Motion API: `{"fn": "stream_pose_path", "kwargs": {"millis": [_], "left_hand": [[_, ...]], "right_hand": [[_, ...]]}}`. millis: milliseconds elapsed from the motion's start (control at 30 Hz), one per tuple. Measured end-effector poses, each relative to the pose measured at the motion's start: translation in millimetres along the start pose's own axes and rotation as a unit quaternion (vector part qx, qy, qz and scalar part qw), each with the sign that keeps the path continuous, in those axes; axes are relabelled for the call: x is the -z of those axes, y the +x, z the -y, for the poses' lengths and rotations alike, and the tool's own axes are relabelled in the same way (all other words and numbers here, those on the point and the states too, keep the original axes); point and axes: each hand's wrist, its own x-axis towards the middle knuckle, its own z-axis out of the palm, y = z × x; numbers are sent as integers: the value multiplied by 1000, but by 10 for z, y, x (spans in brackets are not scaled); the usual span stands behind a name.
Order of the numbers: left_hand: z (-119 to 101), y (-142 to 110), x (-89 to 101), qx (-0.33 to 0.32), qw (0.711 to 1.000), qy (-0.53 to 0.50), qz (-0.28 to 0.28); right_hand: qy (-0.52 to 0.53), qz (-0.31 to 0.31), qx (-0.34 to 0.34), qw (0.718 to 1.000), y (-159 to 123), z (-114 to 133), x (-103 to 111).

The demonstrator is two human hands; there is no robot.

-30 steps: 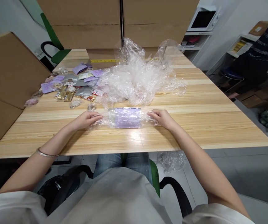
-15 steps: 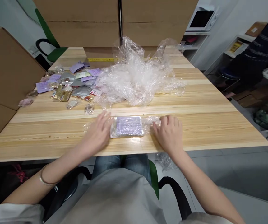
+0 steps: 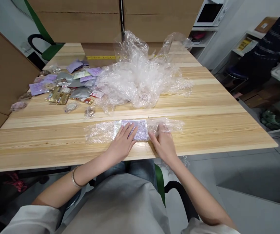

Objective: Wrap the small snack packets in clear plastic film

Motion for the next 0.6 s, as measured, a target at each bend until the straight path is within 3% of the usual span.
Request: {"fn": "stream_pose_path", "kwargs": {"millis": [67, 167, 333, 500, 600], "left_hand": [[7, 8, -2, -5, 1000, 3, 2], [3, 21, -10, -10, 1000, 4, 7], [60, 34, 29, -5, 999, -30, 43], [241, -75, 280, -83, 991, -95, 42], [424, -247, 430, -83, 993, -66, 60]], "right_hand": [[99, 10, -12, 995, 115, 124, -44], [147, 8, 70, 987, 211, 315, -156], [35, 70, 237, 968, 253, 391, -278], [-72, 104, 292, 948, 235, 343, -230], [-101, 107, 304, 941, 225, 342, -227]]}}
